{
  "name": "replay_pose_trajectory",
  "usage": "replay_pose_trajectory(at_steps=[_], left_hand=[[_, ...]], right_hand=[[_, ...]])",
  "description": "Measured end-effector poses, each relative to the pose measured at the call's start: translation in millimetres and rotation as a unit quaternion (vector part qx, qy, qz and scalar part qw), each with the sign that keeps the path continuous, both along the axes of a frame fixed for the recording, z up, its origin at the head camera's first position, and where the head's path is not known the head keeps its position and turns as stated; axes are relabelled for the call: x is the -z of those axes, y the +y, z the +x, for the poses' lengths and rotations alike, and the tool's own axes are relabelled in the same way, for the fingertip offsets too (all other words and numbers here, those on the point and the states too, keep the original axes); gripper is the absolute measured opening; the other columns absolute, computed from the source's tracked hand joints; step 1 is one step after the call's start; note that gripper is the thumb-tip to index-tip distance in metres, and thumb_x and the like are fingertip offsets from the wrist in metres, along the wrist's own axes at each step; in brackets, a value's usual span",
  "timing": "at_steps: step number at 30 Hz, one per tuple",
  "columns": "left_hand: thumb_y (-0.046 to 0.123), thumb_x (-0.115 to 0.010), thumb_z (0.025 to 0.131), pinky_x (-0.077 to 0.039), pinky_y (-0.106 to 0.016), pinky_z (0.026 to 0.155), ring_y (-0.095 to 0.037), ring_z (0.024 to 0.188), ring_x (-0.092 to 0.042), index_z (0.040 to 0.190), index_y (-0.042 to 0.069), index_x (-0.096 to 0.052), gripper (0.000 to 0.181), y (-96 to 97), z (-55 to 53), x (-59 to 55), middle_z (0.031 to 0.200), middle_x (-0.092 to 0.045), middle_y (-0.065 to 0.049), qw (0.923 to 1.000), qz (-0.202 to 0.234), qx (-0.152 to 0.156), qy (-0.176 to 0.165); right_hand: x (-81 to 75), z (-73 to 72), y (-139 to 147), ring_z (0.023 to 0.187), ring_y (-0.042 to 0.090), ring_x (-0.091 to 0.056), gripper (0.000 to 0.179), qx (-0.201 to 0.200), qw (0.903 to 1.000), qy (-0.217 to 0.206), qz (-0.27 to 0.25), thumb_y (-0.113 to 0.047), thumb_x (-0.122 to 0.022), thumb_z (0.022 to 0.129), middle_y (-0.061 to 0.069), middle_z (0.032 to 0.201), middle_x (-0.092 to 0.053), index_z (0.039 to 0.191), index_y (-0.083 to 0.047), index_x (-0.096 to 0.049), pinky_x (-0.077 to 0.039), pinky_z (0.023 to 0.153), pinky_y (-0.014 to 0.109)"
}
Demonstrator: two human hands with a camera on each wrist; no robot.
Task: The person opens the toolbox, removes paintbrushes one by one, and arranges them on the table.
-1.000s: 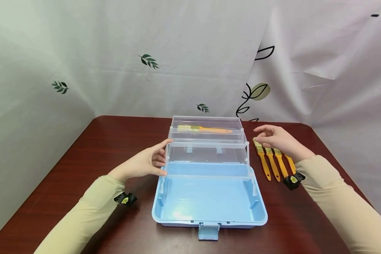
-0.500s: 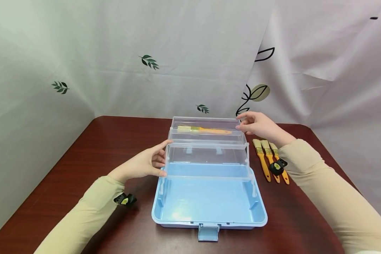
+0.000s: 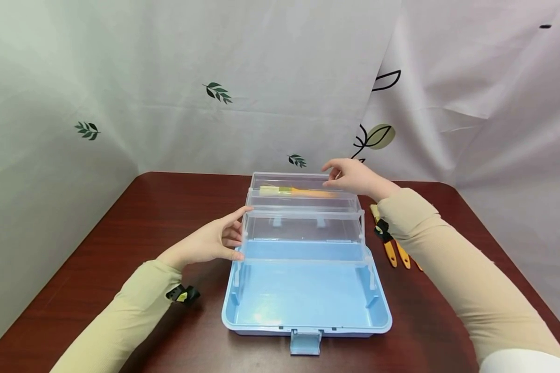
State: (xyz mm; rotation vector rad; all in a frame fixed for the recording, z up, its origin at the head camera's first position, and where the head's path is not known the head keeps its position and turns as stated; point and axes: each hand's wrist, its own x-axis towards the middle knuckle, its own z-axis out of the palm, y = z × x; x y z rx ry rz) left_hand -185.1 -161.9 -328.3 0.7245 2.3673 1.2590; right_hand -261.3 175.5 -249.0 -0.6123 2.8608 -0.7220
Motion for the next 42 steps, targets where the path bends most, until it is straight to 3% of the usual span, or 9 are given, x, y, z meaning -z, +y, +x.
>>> replay_pose_trajectory(at_steps=[15, 25, 34, 42], left_hand=[[0.018, -0.081, 0.070, -0.049, -0.027, 0.087, -0.021, 0.098, -0.052, 0.148, 0.029, -0.018, 0.101, 0.6, 0.7, -1.4, 0.111, -0.046, -0.013, 0.9999, 0.006, -0.002, -0.008], [0.018, -0.081, 0.070, -0.049, -0.028, 0.088, -0.021, 0.098, -0.053, 0.148, 0.029, -0.017, 0.102, 0.1, 0.3, -0.8, 0.110, -0.046, -0.013, 1.0000, 0.004, -0.001, -0.007], [0.019, -0.081, 0.071, -0.049, -0.031, 0.090, -0.021, 0.099, -0.053, 0.148, 0.030, -0.017, 0.100, 0.3, 0.7, -3.1, 0.110, -0.047, -0.013, 1.0000, -0.004, 0.000, 0.000], [0.018, -0.081, 0.071, -0.049, -0.029, 0.088, -0.021, 0.099, -0.053, 0.148, 0.030, -0.017, 0.101, 0.3, 0.0, -2.4, 0.111, -0.046, -0.013, 1.0000, 0.002, -0.002, -0.008]], right_hand=[[4.0, -16.9, -18.9, 0.102, 0.030, -0.061, 0.041, -0.032, 0.9984, -0.019, 0.042, -0.014, -0.065, 0.086, 0.011, 0.097, -0.061, 0.125, -0.006, -0.053, -0.048, 0.087, 0.043], [11.0, -23.9, -25.0, 0.103, 0.029, -0.061, 0.042, -0.046, 0.9977, -0.039, 0.031, -0.006, -0.066, 0.084, 0.010, 0.095, -0.061, 0.124, -0.006, -0.055, -0.049, 0.087, 0.041], [10.5, -29.4, -26.3, 0.104, 0.026, -0.058, 0.043, -0.035, 0.9951, -0.091, 0.013, -0.002, -0.063, 0.085, 0.009, 0.096, -0.059, 0.126, -0.006, -0.054, -0.049, 0.082, 0.032], [9.5, -31.6, -29.1, 0.105, 0.026, -0.056, 0.043, -0.050, 0.9899, -0.132, 0.015, 0.004, -0.060, 0.086, 0.012, 0.103, -0.057, 0.128, -0.004, -0.053, -0.049, 0.077, 0.028]])
